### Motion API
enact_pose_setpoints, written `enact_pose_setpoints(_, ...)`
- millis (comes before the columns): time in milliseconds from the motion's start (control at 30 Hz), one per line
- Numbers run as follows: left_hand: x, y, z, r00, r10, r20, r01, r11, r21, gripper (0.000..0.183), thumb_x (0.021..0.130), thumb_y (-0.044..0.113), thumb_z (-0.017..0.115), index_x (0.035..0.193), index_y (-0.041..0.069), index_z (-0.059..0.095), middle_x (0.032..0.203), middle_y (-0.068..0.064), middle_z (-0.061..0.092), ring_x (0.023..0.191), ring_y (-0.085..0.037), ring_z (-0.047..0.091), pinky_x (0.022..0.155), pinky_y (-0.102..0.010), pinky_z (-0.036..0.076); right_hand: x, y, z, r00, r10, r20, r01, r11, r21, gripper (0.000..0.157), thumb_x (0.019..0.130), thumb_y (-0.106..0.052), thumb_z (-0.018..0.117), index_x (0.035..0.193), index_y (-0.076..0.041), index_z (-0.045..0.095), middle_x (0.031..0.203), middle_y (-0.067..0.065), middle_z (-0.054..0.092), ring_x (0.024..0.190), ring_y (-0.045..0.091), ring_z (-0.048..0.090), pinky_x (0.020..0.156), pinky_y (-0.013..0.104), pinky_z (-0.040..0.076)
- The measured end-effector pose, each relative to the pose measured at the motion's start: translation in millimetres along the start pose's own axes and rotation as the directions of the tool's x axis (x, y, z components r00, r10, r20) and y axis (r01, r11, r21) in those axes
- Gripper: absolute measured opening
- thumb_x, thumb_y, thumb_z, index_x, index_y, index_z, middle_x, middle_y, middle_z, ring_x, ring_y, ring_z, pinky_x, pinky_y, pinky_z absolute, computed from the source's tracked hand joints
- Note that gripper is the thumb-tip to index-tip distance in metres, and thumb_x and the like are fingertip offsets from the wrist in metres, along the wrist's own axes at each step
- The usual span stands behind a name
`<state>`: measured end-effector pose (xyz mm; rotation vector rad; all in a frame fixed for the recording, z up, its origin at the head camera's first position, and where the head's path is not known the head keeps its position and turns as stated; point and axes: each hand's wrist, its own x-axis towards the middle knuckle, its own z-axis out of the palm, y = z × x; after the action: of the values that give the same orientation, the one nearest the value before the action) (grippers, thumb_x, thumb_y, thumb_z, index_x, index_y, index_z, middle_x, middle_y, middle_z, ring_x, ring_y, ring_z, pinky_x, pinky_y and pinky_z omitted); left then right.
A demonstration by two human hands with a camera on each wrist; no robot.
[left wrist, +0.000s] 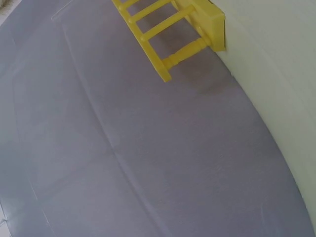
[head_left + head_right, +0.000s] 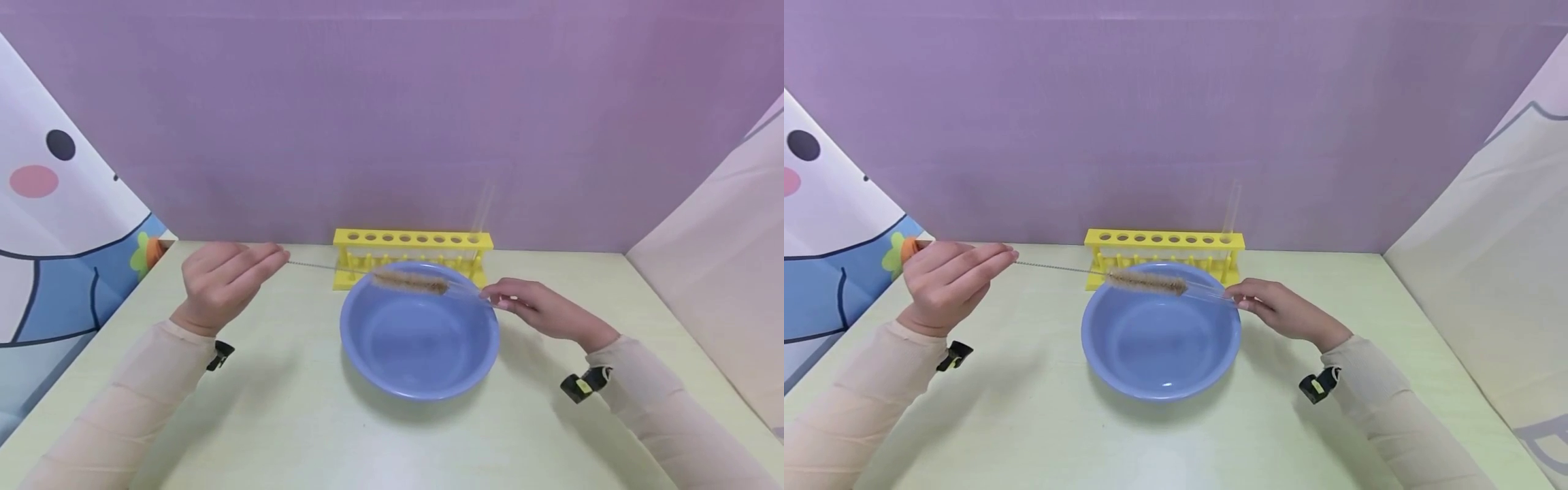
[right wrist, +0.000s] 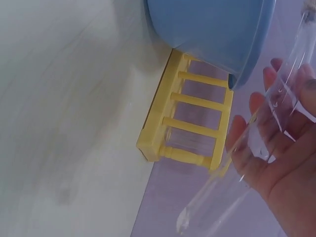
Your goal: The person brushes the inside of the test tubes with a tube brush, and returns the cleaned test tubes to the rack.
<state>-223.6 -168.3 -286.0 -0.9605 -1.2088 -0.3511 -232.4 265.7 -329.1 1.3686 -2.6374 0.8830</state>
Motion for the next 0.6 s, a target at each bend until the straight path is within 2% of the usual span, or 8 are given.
enact_pose_setpoints(200, 0.8, -0.1, 0.2, 1.000, 0.020, -0.022, -0.020, 1.000, 0.003, 0.007, 0.084, 0.008, 0.068, 0.082, 0.006, 0.075, 0.075, -0.007, 0.072, 0.048, -0.026, 0.053, 0.040, -0.036, 0.037, 0.1, 4.5, 1.3, 0.998, -0.020, 0.053, 0.015, 0.995, 0.100, 0.028, 0.093, 0.004, 0.049, 0.119, -0.002, 0.059, 0.098, -0.001, 0.061, 0.089, 0.012, 0.057, 0.080, 0.021, 0.047)
enact_pose_setpoints(367, 0.6, 0.9, 2.1, 0.998, 0.064, -0.024, -0.064, 0.998, 0.021, 0.006, 0.081, 0.006, 0.070, 0.084, 0.007, 0.075, 0.074, -0.007, 0.071, 0.045, -0.023, 0.050, 0.038, -0.034, 0.035, 0.3, 6.4, 3.0, 0.991, -0.095, 0.097, 0.077, 0.981, 0.178, 0.029, 0.093, 0.007, 0.048, 0.119, 0.001, 0.058, 0.096, 0.002, 0.059, 0.087, 0.013, 0.055, 0.077, 0.022, 0.046)
enact_pose_setpoints(467, -0.7, 2.9, 5.1, 0.997, 0.082, -0.012, -0.081, 0.996, 0.036, 0.006, 0.081, 0.005, 0.070, 0.083, 0.007, 0.075, 0.073, -0.007, 0.071, 0.045, -0.022, 0.050, 0.038, -0.034, 0.036, 2.1, 5.7, 3.6, 0.987, -0.120, 0.104, 0.100, 0.978, 0.181, 0.028, 0.092, 0.007, 0.048, 0.118, 0.001, 0.058, 0.095, 0.003, 0.059, 0.086, 0.013, 0.054, 0.076, 0.022, 0.045)
enact_pose_setpoints(600, -1.8, 6.1, 9.1, 0.998, 0.070, 0.001, -0.070, 0.997, 0.023, 0.007, 0.082, 0.003, 0.069, 0.082, 0.006, 0.075, 0.070, -0.008, 0.070, 0.044, -0.022, 0.051, 0.038, -0.033, 0.036, 4.1, 3.7, 3.0, 0.992, -0.101, 0.077, 0.090, 0.987, 0.133, 0.029, 0.092, 0.006, 0.049, 0.118, -0.002, 0.059, 0.094, 0.000, 0.058, 0.085, 0.010, 0.053, 0.073, 0.024, 0.045)
